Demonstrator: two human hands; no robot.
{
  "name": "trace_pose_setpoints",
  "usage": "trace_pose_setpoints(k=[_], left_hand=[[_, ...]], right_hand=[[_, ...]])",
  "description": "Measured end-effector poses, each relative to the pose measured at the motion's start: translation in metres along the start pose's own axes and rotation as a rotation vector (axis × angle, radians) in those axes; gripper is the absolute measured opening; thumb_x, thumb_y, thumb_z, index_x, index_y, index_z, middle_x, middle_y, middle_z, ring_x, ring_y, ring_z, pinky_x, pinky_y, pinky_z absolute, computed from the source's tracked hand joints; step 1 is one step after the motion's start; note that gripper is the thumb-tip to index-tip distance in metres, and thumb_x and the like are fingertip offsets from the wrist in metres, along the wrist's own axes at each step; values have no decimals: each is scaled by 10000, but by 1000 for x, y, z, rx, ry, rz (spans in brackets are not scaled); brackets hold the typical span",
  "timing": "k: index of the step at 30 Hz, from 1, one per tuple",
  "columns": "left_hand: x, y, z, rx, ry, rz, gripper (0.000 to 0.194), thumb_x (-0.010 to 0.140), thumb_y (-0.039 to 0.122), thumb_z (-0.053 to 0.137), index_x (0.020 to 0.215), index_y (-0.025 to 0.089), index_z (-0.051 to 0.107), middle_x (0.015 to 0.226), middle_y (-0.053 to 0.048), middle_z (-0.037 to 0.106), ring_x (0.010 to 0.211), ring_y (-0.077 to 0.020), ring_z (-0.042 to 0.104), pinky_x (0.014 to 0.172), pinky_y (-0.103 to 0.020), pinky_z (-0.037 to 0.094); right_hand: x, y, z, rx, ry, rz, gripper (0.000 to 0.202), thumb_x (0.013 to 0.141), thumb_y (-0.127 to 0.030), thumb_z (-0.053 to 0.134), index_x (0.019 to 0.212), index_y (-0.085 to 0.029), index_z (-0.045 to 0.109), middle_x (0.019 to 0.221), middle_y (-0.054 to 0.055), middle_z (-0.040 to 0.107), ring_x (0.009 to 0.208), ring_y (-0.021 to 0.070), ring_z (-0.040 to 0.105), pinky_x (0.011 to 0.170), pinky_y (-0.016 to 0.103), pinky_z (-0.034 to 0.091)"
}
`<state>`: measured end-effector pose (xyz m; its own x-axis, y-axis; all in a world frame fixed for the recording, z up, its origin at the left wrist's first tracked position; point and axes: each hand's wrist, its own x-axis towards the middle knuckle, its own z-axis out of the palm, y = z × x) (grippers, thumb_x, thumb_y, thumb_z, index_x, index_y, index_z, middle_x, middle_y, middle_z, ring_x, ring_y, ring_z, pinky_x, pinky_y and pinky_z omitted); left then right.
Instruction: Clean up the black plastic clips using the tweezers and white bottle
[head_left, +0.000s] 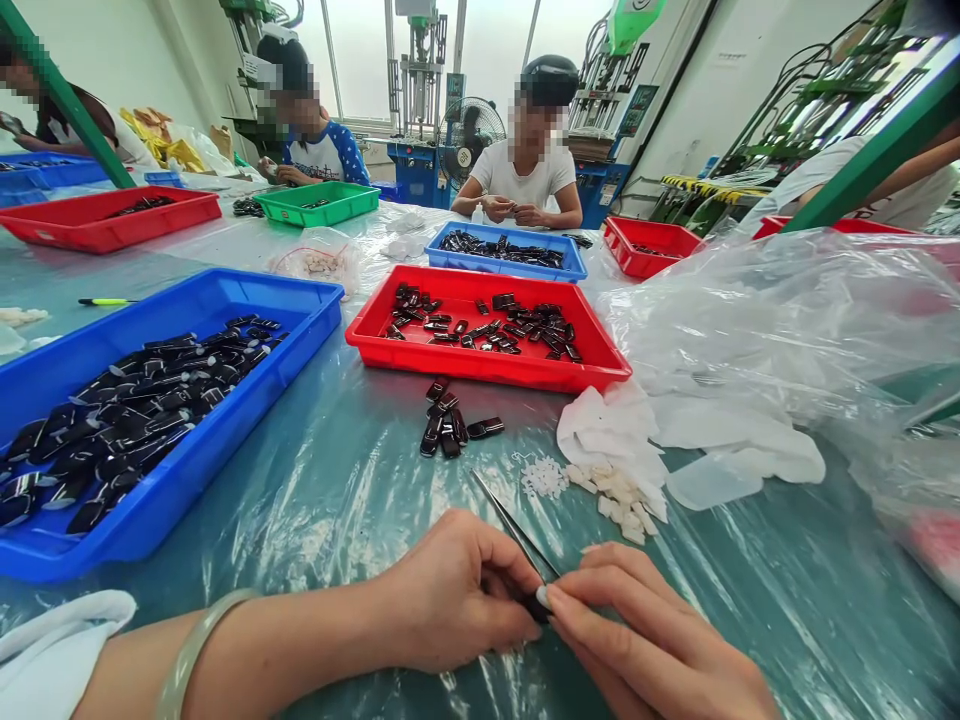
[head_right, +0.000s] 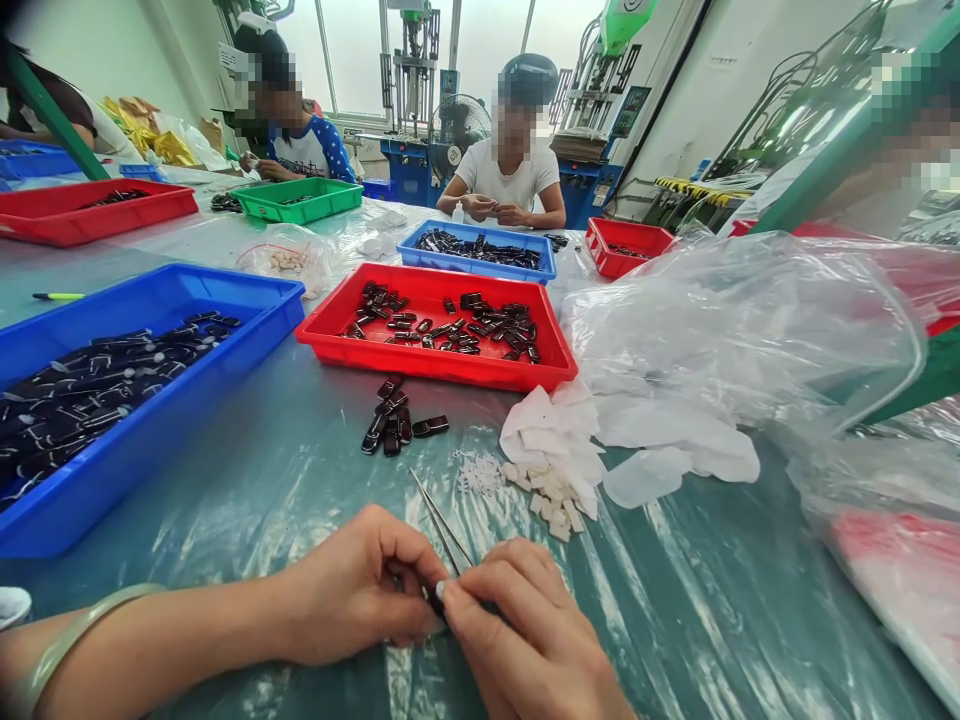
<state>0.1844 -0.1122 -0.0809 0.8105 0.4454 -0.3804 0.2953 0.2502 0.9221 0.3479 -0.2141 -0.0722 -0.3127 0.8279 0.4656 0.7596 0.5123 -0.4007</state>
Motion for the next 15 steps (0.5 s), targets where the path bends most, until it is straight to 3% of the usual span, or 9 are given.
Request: trace_pose_setpoints(k=[5,15], left_hand=[[2,-2,0,-10,6,1,142,614,130,638,742,110,696,490,45,534,447,-60,474,447,-144,362],[-2,-1,1,10,9,14,150,606,115,627,734,104,706,510,39,542,464,-62,477,459,-149,362]], right_hand=[[1,0,0,-53,44,-34,257,814,-66,516,1016,-183,624,815,61,662,790,173,616,711,311,550],[8,-3,2,-67,-5,-25,196,822,-74,491,906,-188,626,748,51,636,715,167,595,716,352,507]])
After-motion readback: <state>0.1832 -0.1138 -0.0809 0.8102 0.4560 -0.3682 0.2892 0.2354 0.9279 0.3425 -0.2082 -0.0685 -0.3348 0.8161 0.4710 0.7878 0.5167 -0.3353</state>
